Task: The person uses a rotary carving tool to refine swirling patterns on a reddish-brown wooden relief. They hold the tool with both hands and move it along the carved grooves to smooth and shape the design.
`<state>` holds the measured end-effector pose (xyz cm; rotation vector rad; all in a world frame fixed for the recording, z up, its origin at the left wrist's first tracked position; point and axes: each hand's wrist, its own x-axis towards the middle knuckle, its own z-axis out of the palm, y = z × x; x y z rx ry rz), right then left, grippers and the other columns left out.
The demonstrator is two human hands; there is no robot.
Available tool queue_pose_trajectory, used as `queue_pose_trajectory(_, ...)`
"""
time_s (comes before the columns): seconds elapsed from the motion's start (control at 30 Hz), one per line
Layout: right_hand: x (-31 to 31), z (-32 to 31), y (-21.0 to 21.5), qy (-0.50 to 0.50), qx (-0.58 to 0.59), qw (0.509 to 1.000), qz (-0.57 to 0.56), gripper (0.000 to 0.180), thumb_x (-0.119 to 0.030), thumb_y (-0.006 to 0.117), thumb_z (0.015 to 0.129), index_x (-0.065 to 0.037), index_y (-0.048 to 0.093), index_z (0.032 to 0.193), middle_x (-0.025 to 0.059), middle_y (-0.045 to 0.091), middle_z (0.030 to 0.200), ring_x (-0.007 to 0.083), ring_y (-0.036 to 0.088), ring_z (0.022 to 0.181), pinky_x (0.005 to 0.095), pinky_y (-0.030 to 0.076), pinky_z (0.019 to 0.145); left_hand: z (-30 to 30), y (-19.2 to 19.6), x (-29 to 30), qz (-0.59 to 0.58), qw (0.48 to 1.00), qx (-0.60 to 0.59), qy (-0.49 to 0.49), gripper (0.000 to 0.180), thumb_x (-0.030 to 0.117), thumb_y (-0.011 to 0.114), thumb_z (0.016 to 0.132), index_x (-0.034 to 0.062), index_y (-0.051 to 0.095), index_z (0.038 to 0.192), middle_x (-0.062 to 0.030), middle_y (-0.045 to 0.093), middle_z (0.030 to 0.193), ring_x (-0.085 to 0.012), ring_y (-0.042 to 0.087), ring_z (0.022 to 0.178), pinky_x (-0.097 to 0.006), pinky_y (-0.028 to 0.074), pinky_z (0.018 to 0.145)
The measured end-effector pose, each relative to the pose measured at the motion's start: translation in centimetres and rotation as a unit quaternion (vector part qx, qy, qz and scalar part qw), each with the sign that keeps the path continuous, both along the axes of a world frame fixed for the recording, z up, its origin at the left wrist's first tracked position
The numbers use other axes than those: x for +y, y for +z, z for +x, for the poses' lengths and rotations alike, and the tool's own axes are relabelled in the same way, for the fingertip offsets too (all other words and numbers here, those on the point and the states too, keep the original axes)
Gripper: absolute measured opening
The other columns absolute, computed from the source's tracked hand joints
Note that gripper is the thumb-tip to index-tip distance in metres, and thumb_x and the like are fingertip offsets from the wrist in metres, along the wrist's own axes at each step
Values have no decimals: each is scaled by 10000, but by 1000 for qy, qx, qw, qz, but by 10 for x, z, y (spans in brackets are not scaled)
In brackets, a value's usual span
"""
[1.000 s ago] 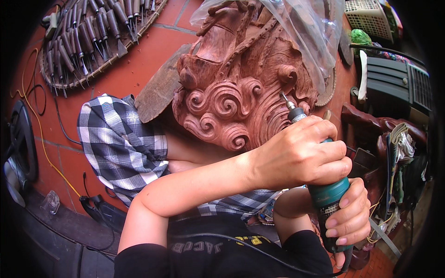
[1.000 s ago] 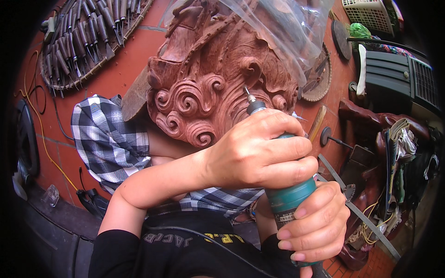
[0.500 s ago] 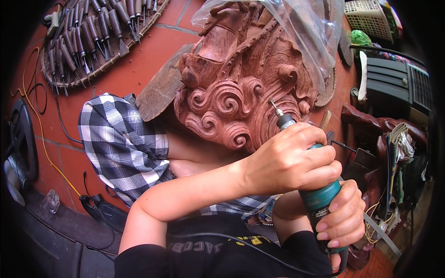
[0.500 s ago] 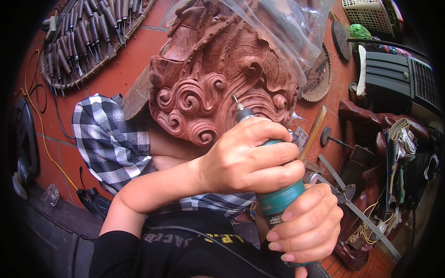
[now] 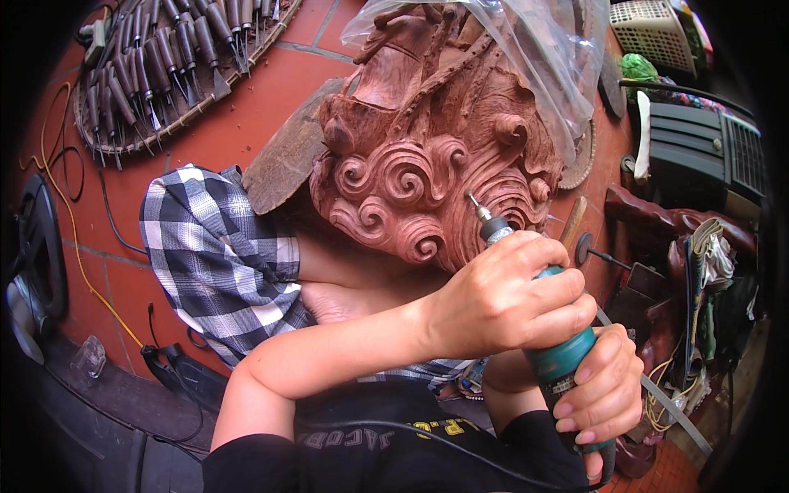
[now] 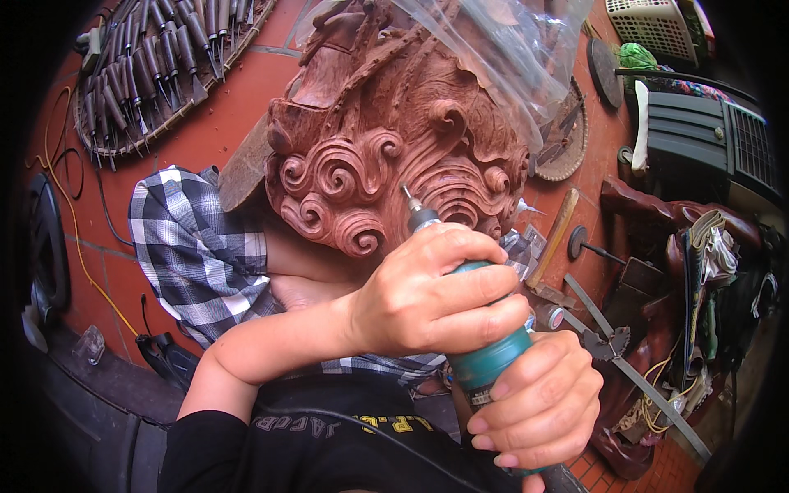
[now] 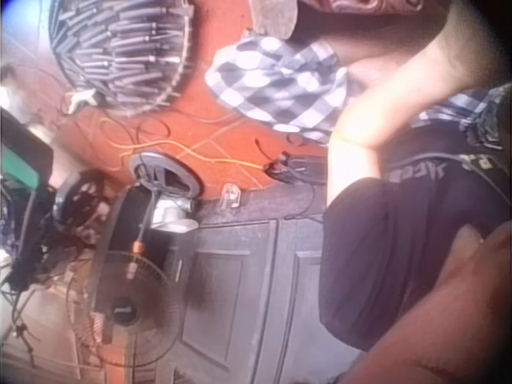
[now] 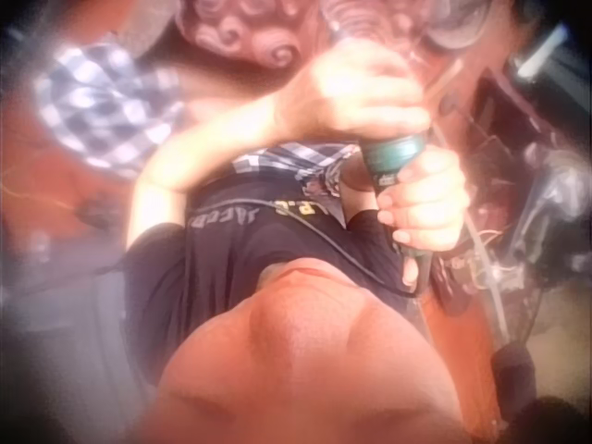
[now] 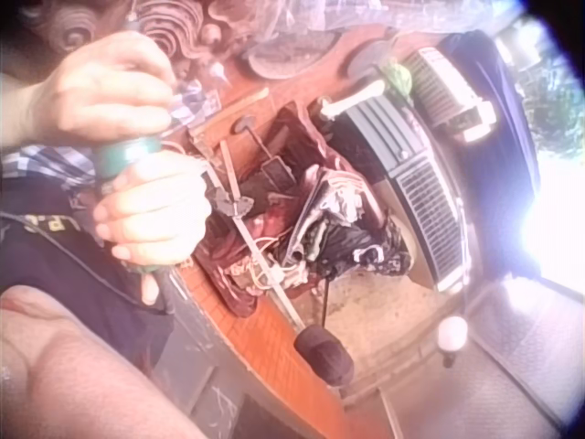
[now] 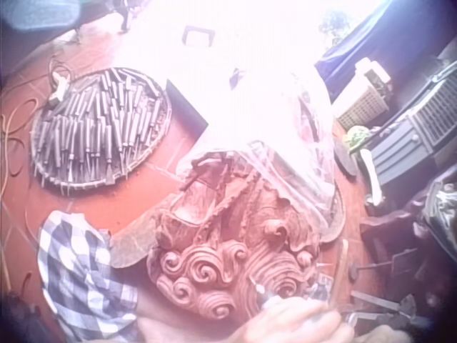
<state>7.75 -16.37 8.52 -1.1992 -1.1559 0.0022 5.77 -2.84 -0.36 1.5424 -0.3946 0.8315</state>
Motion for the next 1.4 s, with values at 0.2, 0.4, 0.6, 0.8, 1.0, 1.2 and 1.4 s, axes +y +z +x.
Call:
queue_pose_trajectory(0.2,1,8,-3,44,-3,998,53,310,-440,780,899,-161,683,805,-57,736,726,72,704,655,245,454,740,-2,9,-3,1,1000,-2,22,222,188,703,740,135,686,955,-8,661,951,-239,659,896,-363,546,723)
queue_pose_trajectory(0.4,-2,10,-4,-10,-19,998,58,332,-475,791,866,-169,678,806,-74,717,708,67,681,639,265,430,752,21,7,-8,-3,999,-40,9,215,188,693,743,130,674,949,-9,640,938,-232,638,889,-369,538,730)
queue_pose_trajectory(0.6,-23,10,7,-47,-27,998,-24,437,-614,797,823,-195,677,854,-97,705,758,56,654,682,284,388,799,32,4,-10,4,999,-50,-7,195,186,683,767,137,673,956,-6,647,944,-235,634,915,-367,532,733)
queue_pose_trajectory(0.8,-27,13,8,-40,-41,997,-60,469,-650,776,825,-197,672,884,-86,703,785,64,645,704,289,386,810,33,2,-9,4,999,-52,-3,182,185,687,766,143,675,943,-4,649,941,-235,638,918,-365,535,735)
queue_pose_trajectory(1.0,-22,11,5,-40,-27,997,-52,451,-633,778,832,-197,672,877,-86,706,769,66,648,686,287,396,794,29,0,-6,0,999,-41,-5,197,189,696,759,140,680,949,-1,649,938,-232,644,910,-362,537,737)
queue_pose_trajectory(1.2,-9,7,-4,-34,-17,999,-4,402,-585,790,850,-199,675,845,-101,707,729,52,660,659,262,407,762,19,-1,-2,1,1000,-27,1,208,188,699,755,133,685,955,-1,651,933,-228,650,897,-355,536,731)
queue_pose_trajectory(1.4,-8,8,-4,0,-14,1000,-12,377,-559,790,865,-201,676,844,-105,719,739,45,681,674,247,421,759,10,0,-1,0,1000,-7,2,210,194,695,751,131,686,952,-1,660,941,-227,654,904,-352,534,727)
